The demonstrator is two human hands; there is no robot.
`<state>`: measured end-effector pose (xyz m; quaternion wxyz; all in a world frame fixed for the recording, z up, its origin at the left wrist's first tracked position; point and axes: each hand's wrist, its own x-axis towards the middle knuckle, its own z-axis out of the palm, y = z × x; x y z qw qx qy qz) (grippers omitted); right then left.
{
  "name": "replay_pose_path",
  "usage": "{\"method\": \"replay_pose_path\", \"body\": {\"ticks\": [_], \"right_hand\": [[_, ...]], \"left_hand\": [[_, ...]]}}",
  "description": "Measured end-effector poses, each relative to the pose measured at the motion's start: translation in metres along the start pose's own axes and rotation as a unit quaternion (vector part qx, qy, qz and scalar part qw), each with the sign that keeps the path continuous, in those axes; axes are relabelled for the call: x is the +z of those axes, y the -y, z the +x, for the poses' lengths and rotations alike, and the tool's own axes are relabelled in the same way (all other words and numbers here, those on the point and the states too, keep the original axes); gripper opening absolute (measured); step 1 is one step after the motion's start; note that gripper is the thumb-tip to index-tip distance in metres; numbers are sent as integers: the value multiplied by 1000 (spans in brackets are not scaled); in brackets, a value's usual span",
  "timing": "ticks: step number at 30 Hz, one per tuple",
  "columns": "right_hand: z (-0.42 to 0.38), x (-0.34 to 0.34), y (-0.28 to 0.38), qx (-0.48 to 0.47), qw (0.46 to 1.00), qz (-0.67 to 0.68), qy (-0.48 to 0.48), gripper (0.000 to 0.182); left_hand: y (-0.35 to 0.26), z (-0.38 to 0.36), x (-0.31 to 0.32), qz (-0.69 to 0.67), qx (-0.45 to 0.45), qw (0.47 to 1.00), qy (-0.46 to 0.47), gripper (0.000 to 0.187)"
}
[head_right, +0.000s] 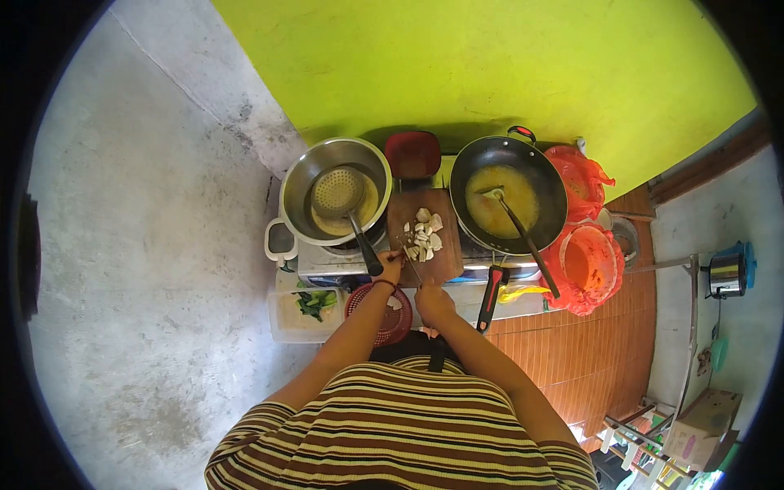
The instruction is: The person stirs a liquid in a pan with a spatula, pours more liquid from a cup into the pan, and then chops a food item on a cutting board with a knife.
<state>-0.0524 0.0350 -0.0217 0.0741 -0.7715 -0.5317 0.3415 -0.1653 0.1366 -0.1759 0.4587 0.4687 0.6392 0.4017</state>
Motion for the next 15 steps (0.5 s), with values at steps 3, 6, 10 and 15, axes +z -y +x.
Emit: {"method": "replay_pose_path", "body": {"ticks": [3, 6, 10, 15], "right_hand": [[2, -2, 2, 18, 1000, -23, 10, 28], [10, 3, 0, 22, 998, -43, 30, 27], [23, 19, -11, -38, 997, -63, 2, 26], [18, 9, -1, -22, 998, -55, -10, 22]], "left_hand": [[29, 14, 9, -3, -31, 999, 11, 9], [52, 24, 13, 3, -55, 998, 12, 10], [55, 25, 13, -12, -42, 999, 27, 10], [50, 23, 7, 20, -40, 999, 22, 8]]}}
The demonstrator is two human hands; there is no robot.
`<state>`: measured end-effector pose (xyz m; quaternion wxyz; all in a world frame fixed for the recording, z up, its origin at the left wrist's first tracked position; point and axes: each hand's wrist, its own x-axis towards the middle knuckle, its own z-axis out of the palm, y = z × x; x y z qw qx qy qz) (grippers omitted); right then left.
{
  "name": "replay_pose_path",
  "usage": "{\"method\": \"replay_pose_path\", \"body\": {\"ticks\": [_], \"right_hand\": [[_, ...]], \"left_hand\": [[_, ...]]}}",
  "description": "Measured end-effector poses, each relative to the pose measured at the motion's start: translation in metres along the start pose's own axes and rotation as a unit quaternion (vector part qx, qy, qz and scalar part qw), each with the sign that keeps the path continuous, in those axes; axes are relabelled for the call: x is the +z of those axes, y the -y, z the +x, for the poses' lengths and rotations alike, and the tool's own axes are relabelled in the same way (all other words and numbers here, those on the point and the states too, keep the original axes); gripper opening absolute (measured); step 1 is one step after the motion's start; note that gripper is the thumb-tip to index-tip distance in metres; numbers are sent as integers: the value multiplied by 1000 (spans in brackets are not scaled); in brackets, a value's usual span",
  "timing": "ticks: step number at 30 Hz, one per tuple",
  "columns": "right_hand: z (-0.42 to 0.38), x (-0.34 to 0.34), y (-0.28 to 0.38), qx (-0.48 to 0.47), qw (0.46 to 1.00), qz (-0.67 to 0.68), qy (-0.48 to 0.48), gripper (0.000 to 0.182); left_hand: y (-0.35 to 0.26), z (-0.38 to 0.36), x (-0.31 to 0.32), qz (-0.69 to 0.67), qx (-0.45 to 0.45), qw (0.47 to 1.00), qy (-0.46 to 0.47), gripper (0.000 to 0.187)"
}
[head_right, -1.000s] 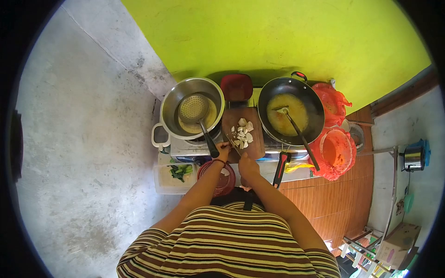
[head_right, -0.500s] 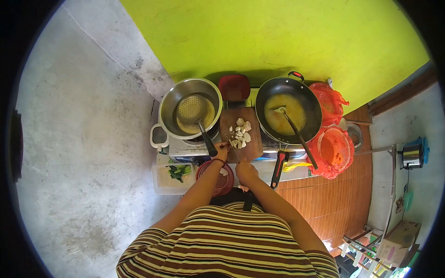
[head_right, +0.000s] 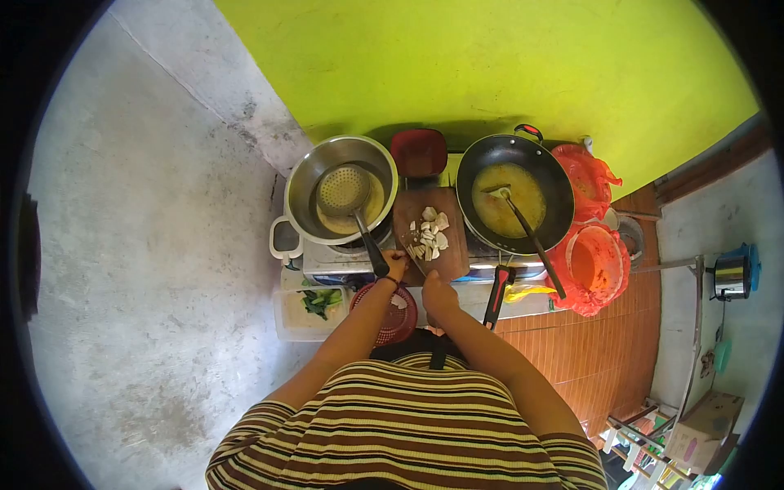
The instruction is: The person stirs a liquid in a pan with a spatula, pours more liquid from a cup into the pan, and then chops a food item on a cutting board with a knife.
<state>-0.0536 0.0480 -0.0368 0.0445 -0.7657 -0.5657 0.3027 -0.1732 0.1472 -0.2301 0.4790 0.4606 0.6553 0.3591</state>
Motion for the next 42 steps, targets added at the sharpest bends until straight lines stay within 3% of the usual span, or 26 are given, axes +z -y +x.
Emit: {"method": "replay_pose_path", "body": {"ticks": [4, 10, 16, 19, 25, 28, 32, 34, 37, 42], "right_hand": [[2, 2, 0, 8, 1000, -18, -7, 24], [-2, -3, -8, 1, 999, 48, -5, 32], [-5, -2, -11, -54, 997, 39, 26, 31], [-12, -8, -3, -25, 998, 44, 23, 31], [-14, -8, -5, -24, 998, 42, 50, 29], [-12, -10, 1, 22, 998, 46, 45, 28], [-13, -9, 5, 35, 998, 34, 45, 27], [-12, -3, 6, 70, 997, 39, 17, 27], [3, 18, -5, 13, 999, -27, 34, 26], [-8, 2, 4, 5, 1000, -25, -12, 16]], "left_hand": [[-4, -4, -7, 52, 20, 998, -3, 7], [-31, -18, -9, 3, -6, 1000, 21, 7], [-36, -26, -12, 18, 25, 1000, -3, 12], [-65, -38, -19, 18, -20, 1000, 14, 12], [-68, -40, -21, -9, 14, 1000, 0, 15], [-80, -44, -24, 55, -3, 998, 3, 14], [-46, -26, -13, 37, 2, 999, 14, 13], [-57, -30, -16, 58, 3, 998, 9, 13], [-93, -49, -27, 62, -20, 998, -6, 13], [-115, -64, -32, 111, 61, 990, -62, 13]]}}
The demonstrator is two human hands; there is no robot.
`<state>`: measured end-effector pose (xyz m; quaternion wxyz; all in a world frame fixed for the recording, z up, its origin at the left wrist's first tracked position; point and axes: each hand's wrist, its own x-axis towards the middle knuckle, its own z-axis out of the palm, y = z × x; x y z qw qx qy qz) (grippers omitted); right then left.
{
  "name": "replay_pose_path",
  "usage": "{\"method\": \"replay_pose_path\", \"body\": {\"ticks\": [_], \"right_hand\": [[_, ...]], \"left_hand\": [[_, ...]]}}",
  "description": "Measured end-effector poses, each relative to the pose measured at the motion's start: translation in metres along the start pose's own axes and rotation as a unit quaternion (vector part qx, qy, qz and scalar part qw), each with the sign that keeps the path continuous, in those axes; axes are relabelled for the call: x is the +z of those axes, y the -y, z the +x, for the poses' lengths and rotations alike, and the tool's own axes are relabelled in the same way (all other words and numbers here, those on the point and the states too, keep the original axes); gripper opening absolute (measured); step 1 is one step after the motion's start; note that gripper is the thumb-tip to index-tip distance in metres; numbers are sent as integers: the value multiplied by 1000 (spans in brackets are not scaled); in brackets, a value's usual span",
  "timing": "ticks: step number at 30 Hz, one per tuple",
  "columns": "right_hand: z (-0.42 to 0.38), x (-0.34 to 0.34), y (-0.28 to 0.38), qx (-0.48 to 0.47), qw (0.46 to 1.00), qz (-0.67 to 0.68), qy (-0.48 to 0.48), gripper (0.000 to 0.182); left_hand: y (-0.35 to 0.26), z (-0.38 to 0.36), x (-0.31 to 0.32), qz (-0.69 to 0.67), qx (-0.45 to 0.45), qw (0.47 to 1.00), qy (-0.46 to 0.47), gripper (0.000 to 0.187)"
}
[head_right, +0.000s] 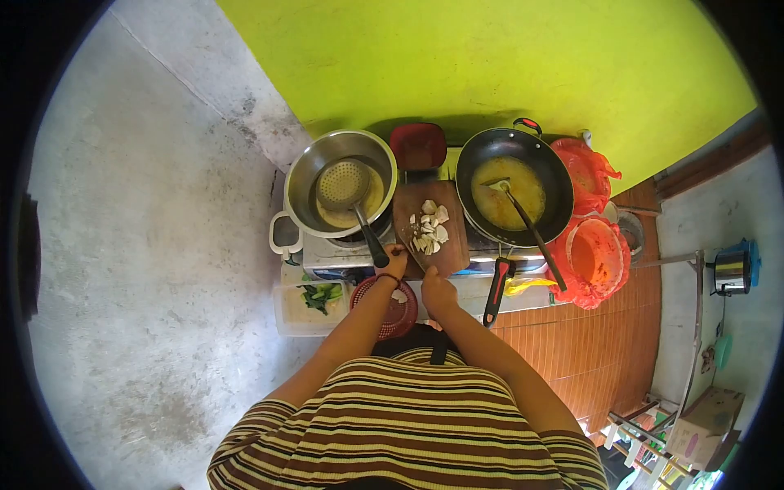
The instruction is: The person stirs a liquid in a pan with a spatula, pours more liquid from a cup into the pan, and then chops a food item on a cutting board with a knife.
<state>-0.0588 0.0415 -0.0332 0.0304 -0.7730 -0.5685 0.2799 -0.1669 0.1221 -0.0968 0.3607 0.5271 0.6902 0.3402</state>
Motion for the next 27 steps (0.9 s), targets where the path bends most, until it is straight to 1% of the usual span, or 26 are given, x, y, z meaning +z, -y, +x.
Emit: {"method": "replay_pose_path", "body": {"ticks": [1, 4, 7, 8, 10, 12, 13, 14, 16, 19, 20, 22, 23, 26, 27], "right_hand": [[0, 0, 0, -13, 1000, -14, -5, 16], [4, -5, -3, -15, 1000, -9, 11, 18], [8, 5, -12, -47, 999, 8, -15, 24], [8, 7, -16, -33, 999, 31, -9, 26], [-4, -17, -5, -5, 997, 77, 5, 30], [-10, -24, -6, 3, 997, 73, 17, 31], [-12, -25, -7, 6, 997, 71, 25, 32], [-14, -26, -8, 7, 997, 69, 21, 32], [-18, -23, -10, 7, 998, 67, 20, 32], [-28, -25, -15, -33, 992, 120, 8, 33], [-29, -29, -15, -35, 991, 123, 39, 33], [-36, -41, -11, -38, 985, 129, 106, 33], [-41, -48, -6, -47, 985, 123, 116, 32], [-53, -63, 6, -56, 979, 105, 167, 34], [-53, -63, 8, -47, 974, 101, 197, 35]], "left_hand": [[0, 0, -1, 5, 18, 1000, -13, 13], [-4, 0, -3, 13, 26, 1000, -4, 15], [-13, -2, -5, -50, -13, 998, 28, 15], [-10, 1, 1, -54, -19, 998, 40, 17], [10, 13, 20, -59, -30, 996, 67, 19], [39, 29, 47, -102, -28, 992, 72, 20], [39, 33, 51, -123, -28, 989, 75, 20], [42, 35, 55, -163, -37, 981, 96, 20], [34, 30, 45, -241, -59, 959, 134, 20], [24, 10, 11, -256, -13, 958, 129, 15], [21, -1, -2, -221, 48, 971, 80, 16], [19, -21, -33, -184, 6, 977, 105, 17], [22, -28, -45, -165, -14, 979, 116, 17], [48, -50, -56, -149, 5, 985, 93, 18], [59, -52, -56, -126, -28, 986, 103, 19]]}}
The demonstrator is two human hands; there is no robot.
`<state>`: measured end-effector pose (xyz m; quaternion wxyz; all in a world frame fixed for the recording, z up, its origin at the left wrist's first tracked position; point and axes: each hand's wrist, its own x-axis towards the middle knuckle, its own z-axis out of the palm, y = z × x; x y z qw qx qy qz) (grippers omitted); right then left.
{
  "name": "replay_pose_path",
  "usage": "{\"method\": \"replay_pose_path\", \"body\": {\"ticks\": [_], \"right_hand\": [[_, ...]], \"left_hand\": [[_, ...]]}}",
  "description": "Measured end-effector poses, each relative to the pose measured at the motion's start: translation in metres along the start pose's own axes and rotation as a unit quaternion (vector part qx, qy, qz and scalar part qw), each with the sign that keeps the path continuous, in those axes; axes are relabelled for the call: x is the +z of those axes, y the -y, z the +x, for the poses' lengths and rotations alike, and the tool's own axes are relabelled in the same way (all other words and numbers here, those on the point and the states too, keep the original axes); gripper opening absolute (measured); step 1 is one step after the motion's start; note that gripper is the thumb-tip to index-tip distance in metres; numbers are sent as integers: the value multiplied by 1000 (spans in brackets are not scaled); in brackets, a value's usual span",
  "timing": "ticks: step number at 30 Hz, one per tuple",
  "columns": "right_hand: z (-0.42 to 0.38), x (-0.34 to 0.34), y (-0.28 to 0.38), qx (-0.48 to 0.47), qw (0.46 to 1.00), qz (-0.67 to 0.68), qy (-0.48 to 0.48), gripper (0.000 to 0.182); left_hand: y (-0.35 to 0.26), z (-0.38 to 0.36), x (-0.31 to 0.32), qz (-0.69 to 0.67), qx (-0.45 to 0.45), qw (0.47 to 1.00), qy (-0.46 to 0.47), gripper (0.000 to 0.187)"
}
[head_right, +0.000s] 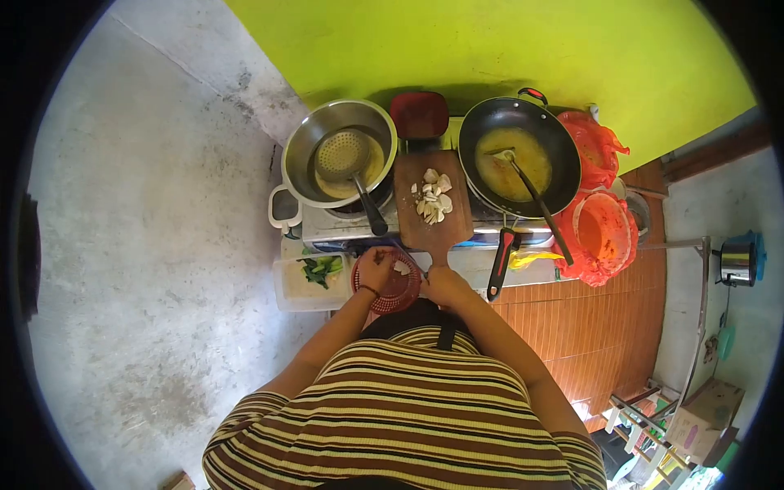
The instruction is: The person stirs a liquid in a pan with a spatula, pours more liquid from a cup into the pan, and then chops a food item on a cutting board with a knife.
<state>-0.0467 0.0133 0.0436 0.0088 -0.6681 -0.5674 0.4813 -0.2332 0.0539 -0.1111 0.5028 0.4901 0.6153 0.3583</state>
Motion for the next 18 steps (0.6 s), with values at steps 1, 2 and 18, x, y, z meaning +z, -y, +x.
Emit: {"method": "replay_pose_path", "body": {"ticks": [1, 2, 18], "right_hand": [[0, 1, 2, 20, 1000, -3, 18, 35], [1, 2, 3, 39, 999, -7, 35, 35], [15, 34, -25, 16, 992, -128, 13, 34]], "left_hand": [[14, 0, 0, 19, -36, 999, 6, 20], [27, 1, 0, 37, -72, 997, 12, 20], [25, 8, 25, 356, -132, 919, 105, 54]]}}
